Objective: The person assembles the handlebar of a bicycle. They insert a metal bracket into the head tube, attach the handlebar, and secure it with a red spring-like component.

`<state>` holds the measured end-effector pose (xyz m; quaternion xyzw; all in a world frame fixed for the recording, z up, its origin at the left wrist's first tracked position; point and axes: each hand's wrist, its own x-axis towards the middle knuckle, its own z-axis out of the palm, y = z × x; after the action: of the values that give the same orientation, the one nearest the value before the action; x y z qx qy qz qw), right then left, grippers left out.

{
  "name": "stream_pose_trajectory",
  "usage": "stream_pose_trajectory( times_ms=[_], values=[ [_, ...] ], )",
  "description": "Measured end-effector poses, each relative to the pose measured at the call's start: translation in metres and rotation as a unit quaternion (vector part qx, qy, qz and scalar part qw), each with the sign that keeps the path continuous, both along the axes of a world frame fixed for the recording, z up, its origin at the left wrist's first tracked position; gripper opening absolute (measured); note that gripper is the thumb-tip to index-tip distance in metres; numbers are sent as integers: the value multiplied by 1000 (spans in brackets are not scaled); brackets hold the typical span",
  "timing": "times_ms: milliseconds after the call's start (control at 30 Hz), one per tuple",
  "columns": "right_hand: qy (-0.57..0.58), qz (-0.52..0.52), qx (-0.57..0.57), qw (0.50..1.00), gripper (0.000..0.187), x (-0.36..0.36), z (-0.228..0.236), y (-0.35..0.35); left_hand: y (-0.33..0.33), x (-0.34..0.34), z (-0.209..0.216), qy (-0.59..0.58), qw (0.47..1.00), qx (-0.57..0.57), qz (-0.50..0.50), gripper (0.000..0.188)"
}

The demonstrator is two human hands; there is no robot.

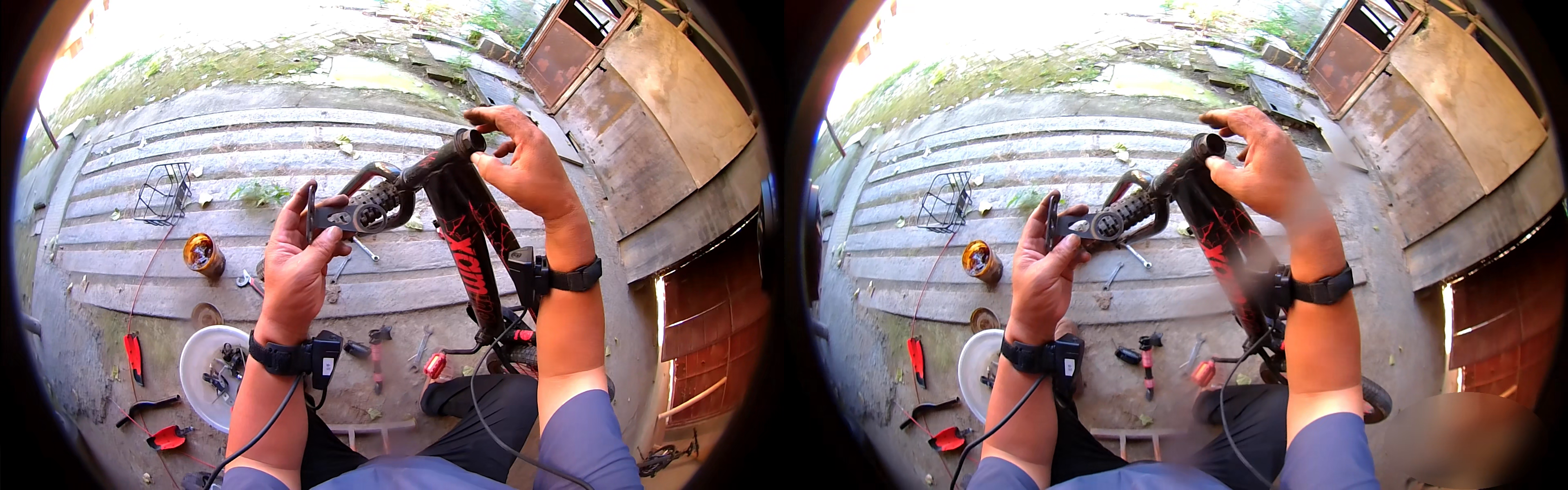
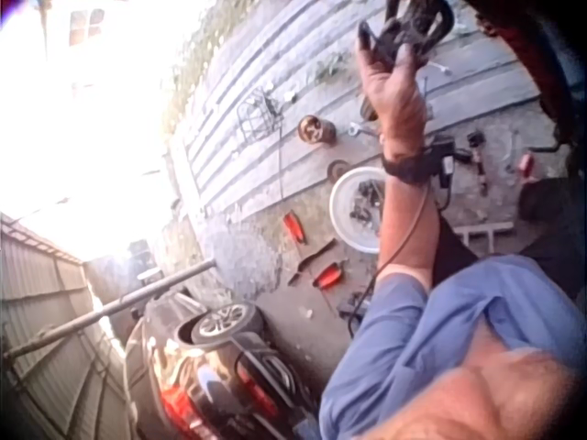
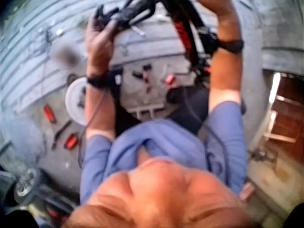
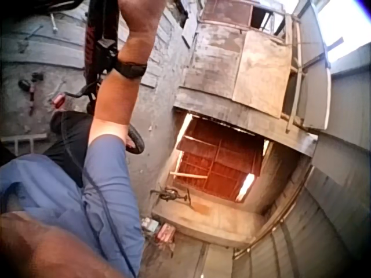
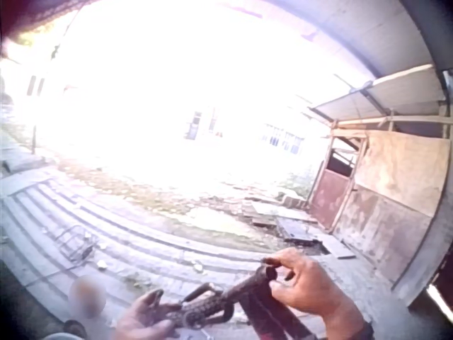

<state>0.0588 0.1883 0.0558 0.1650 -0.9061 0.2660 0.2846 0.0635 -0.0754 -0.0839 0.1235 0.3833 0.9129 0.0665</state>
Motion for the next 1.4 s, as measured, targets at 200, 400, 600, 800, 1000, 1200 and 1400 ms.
stream_pose_trajectory(
  times_ms=[200,400,600,800,1000,1200,1400],
  values=[
    [-27,-46,71,996,36,-3,1,2,-1,0,-1,4,1000,2,-2,61],
    [-66,-97,45,992,35,-3,4,-1,-1,0,-1,1,1000,4,-3,62],
    [-6,-22,60,998,35,-5,0,5,-1,0,-2,12,1000,3,-7,60],
    [-71,-98,117,986,28,-3,7,1,-1,0,-3,15,1000,3,-7,60],
    [-35,-38,67,996,31,-2,7,-2,-1,-1,-2,13,1000,0,-7,59],
    [-49,-60,78,994,36,-5,5,1,-1,0,0,8,1000,0,-5,61],
    [-77,-80,83,990,35,-2,10,-5,-2,0,-2,14,1000,-9,-4,59]
  ],
)
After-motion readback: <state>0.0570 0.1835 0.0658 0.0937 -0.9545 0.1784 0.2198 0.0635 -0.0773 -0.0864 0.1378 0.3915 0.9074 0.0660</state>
